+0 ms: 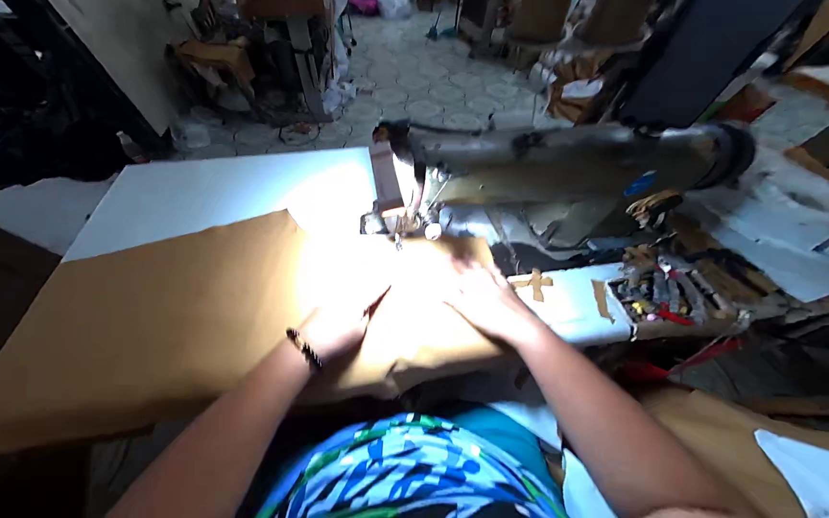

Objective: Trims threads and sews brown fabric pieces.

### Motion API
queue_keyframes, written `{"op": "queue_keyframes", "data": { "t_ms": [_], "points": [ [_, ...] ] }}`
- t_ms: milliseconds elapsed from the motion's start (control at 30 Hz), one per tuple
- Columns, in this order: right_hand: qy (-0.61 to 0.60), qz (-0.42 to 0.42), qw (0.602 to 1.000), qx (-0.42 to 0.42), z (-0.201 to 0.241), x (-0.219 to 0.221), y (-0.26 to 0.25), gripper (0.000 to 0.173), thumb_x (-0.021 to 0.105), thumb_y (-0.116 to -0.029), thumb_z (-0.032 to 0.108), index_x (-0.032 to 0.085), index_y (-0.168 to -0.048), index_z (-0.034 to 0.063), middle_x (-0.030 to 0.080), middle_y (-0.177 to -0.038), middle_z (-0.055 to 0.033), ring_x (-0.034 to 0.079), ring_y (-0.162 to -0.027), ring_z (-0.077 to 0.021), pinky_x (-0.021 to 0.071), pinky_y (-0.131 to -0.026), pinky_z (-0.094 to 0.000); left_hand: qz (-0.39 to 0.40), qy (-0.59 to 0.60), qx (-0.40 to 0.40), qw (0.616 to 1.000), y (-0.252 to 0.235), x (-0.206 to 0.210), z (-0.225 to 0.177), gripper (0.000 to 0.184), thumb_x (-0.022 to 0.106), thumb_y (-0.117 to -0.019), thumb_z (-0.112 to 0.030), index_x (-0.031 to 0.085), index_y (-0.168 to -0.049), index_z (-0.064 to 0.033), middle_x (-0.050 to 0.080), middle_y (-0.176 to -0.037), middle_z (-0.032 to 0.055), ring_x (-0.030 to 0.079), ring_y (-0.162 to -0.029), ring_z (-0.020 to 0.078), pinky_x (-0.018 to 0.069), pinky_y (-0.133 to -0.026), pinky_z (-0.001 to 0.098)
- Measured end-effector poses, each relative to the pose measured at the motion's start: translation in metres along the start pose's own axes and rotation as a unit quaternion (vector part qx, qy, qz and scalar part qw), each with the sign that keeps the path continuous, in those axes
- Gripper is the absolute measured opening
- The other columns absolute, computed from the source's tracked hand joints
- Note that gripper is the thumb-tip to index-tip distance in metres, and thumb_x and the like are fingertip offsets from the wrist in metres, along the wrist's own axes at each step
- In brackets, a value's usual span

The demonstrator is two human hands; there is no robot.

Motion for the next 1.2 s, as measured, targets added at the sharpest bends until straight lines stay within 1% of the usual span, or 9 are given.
{"op": "queue_keyframes", "data": {
  "t_ms": [133, 233, 300, 367, 567, 667, 767, 1000, 1200],
  "points": [
    [0.002, -0.086, 0.996, 0.004, -0.044, -0.015, -0.035, 0.053, 0.045, -0.1089, 0.040, 0.045, -0.156, 0.0175, 0.035, -0.166, -0.0143, 0.025, -0.155, -0.0403, 0.0152, -0.119, -0.0726, -0.094, -0.039, 0.096, 0.990, -0.017, 0.013, 0.018, 0.046, 0.039, -0.1094, -0.024, 0.048, -0.152, -0.0106, 0.059, -0.146, 0.0119, 0.056, -0.135, 0.0284, 0.0410, -0.113, 0.0515],
    [-0.018, -0.113, 0.991, 0.067, -0.052, -0.042, -0.044, 0.047, 0.043, -0.1107, 0.028, 0.050, -0.151, 0.0061, 0.038, -0.161, -0.0249, 0.028, -0.152, -0.0459, 0.0224, -0.121, -0.0654, -0.198, -0.043, 0.121, 0.972, -0.033, 0.016, 0.008, 0.038, 0.043, -0.1075, -0.024, 0.059, -0.137, -0.0046, 0.065, -0.134, 0.0113, 0.061, -0.126, 0.0272, 0.0460, -0.108, 0.0497],
    [-0.060, -0.181, 0.982, 0.017, -0.020, -0.050, -0.032, 0.033, 0.055, -0.1037, 0.015, 0.067, -0.130, -0.0008, 0.058, -0.140, -0.0271, 0.051, -0.135, -0.0448, 0.0402, -0.112, -0.0598, -0.219, -0.038, 0.122, 0.967, -0.039, 0.019, 0.005, 0.035, 0.043, -0.1068, -0.021, 0.063, -0.130, -0.0035, 0.065, -0.135, 0.0111, 0.061, -0.126, 0.0272, 0.0454, -0.108, 0.0499],
    [-0.098, -0.220, 0.968, -0.075, 0.021, -0.041, -0.017, 0.018, 0.062, -0.0948, 0.009, 0.074, -0.103, -0.0033, 0.069, -0.106, -0.0227, 0.067, -0.104, -0.0364, 0.0544, -0.092, -0.0511, -0.219, -0.033, 0.125, 0.967, -0.041, 0.021, 0.004, 0.036, 0.042, -0.1066, -0.020, 0.064, -0.129, -0.0037, 0.063, -0.139, 0.0103, 0.060, -0.129, 0.0265, 0.0439, -0.109, 0.0492],
    [-0.172, -0.186, 0.961, -0.112, 0.068, -0.010, -0.016, 0.017, 0.068, -0.0935, 0.017, 0.071, -0.091, 0.0001, 0.066, -0.081, -0.0128, 0.065, -0.077, -0.0257, 0.0533, -0.071, -0.0456, -0.228, -0.021, 0.137, 0.964, -0.041, 0.023, 0.009, 0.037, 0.042, -0.1060, -0.021, 0.066, -0.128, -0.0043, 0.061, -0.143, 0.0096, 0.058, -0.131, 0.0265, 0.0427, -0.111, 0.0497],
    [-0.128, -0.219, 0.958, -0.134, 0.075, -0.009, -0.025, 0.022, 0.058, -0.0981, 0.015, 0.075, -0.107, 0.0043, 0.073, -0.099, -0.0130, 0.070, -0.097, -0.0275, 0.0561, -0.087, -0.0471, -0.226, -0.003, 0.125, 0.966, -0.038, 0.022, 0.010, 0.036, 0.043, -0.1069, -0.021, 0.064, -0.132, -0.0063, 0.061, -0.144, 0.0081, 0.059, -0.131, 0.0247, 0.0456, -0.110, 0.0468],
    [-0.063, -0.195, 0.964, -0.167, 0.069, 0.004, -0.040, 0.030, 0.053, -0.0997, 0.010, 0.072, -0.122, 0.0069, 0.070, -0.123, -0.0148, 0.062, -0.123, -0.0330, 0.0462, -0.108, -0.0496, -0.222, -0.013, 0.125, 0.967, -0.037, 0.022, 0.008, 0.037, 0.042, -0.1071, -0.023, 0.065, -0.132, -0.0081, 0.059, -0.147, 0.0067, 0.057, -0.133, 0.0240, 0.0436, -0.112, 0.0470],
    [-0.050, -0.182, 0.964, -0.189, 0.059, 0.008, -0.037, 0.031, 0.054, -0.0983, 0.008, 0.073, -0.122, 0.0095, 0.066, -0.124, -0.0158, 0.059, -0.124, -0.0330, 0.0480, -0.105, -0.0487, -0.192, -0.037, 0.116, 0.974, -0.039, 0.019, 0.001, 0.043, 0.039, -0.1088, -0.028, 0.060, -0.138, -0.0044, 0.051, -0.154, 0.0106, 0.048, -0.142, 0.0272, 0.0340, -0.118, 0.0490],
    [-0.008, -0.117, 0.980, -0.159, 0.053, -0.001, -0.055, 0.038, 0.051, -0.1015, 0.011, 0.067, -0.136, 0.0132, 0.063, -0.133, -0.0159, 0.057, -0.126, -0.0371, 0.0500, -0.101, -0.0530, -0.162, -0.059, 0.107, 0.979, -0.060, 0.010, 0.009, 0.047, 0.036, -0.1074, -0.034, 0.059, -0.137, -0.0063, 0.050, -0.154, 0.0143, 0.045, -0.145, 0.0297, 0.0339, -0.117, 0.0507]
  ]
}}
Point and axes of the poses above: each hand's wrist, its own y-axis away from the middle knuckle, its own x-axis out of the palm, z = x × y, the point moved 4 cm from there along -y, towards the middle knuckle
